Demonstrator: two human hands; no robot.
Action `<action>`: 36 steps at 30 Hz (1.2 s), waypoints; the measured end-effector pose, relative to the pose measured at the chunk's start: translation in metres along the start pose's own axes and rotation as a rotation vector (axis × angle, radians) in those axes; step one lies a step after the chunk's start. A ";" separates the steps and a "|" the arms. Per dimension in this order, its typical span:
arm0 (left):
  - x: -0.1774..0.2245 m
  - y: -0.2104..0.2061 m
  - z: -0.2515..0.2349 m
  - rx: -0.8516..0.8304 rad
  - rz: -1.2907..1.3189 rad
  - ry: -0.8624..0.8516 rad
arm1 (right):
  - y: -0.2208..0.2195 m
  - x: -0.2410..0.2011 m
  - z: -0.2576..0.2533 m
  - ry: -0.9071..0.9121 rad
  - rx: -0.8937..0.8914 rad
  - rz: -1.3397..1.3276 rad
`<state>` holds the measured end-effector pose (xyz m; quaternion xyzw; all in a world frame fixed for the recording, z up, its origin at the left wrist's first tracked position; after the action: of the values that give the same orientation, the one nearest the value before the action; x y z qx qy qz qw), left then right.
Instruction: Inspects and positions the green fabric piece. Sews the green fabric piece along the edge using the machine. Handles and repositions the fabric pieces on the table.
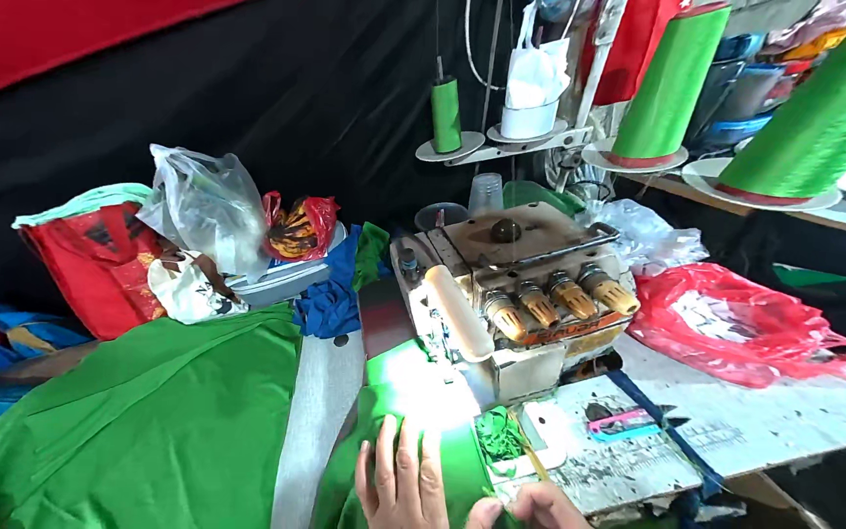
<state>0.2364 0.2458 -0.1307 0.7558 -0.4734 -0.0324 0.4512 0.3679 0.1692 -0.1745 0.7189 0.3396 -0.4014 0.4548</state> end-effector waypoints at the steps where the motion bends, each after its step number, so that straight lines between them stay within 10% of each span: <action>1: -0.001 0.000 -0.004 0.001 0.003 0.001 | 0.002 -0.001 -0.003 0.006 0.009 0.008; 29: -0.089 -0.015 -0.120 -0.360 0.348 0.051 | 0.016 -0.022 -0.059 -0.053 0.060 -0.146; 36: -0.077 0.028 -0.077 0.030 0.391 0.051 | 0.017 -0.012 -0.056 -0.009 0.026 -0.304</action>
<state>0.2115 0.3487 -0.0944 0.6566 -0.6001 0.0823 0.4495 0.3921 0.2130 -0.1422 0.6633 0.4371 -0.4732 0.3808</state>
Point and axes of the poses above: each hand's wrist, its own z-axis away from the middle knuckle, its own y-axis out of the back of the hand, x = y × z, the point moved 6 cm from there along -z, towards the middle knuckle, and after that the axes turned 13 degrees about z, right-handed, at the moved point
